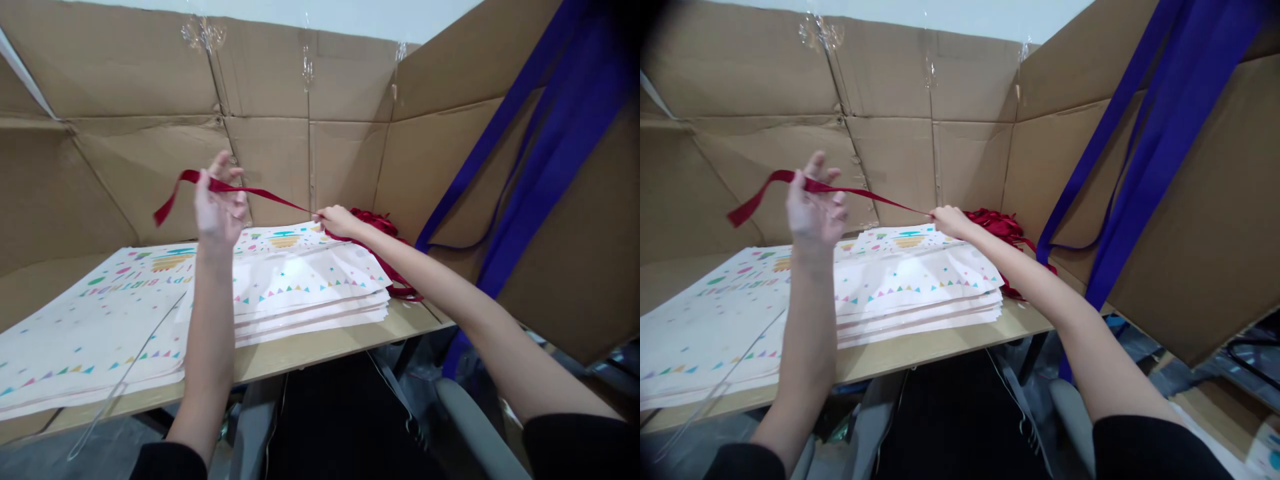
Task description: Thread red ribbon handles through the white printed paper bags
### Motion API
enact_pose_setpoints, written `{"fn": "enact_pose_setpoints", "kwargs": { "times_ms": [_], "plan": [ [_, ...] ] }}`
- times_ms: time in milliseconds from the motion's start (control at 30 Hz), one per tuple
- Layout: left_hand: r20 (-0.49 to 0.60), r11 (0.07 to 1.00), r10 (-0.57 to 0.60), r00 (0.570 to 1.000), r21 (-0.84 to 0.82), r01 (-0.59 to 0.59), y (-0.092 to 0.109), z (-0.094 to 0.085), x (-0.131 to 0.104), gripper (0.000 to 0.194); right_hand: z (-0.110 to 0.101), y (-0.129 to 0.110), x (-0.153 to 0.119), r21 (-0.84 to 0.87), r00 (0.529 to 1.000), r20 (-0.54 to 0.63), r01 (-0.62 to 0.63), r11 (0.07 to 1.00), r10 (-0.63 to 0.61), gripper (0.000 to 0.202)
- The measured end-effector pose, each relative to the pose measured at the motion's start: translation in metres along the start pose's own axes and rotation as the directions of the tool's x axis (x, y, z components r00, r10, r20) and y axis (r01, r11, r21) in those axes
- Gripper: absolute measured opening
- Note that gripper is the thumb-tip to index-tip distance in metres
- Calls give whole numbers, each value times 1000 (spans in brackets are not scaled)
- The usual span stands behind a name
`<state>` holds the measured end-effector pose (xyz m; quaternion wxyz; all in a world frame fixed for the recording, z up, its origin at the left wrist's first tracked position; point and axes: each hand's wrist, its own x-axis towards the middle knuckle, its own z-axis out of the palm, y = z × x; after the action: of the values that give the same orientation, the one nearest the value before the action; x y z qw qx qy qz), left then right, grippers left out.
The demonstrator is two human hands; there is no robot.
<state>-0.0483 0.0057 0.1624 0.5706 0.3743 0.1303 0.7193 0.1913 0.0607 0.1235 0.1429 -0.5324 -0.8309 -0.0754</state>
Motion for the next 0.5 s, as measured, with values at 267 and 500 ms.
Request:
{"fn": "enact_pose_setpoints", "kwargs": {
  "times_ms": [267,500],
  "plan": [
    [-253,998,58,966,-20,-65,37,-64,23,41,-15,152,-51,-294,836,28,-517,804,548,41],
    [-610,990,137,781,54,-132,26,-93,38,34,-44,213,-67,-313,723,-59,-668,675,689,38]
  ]
}}
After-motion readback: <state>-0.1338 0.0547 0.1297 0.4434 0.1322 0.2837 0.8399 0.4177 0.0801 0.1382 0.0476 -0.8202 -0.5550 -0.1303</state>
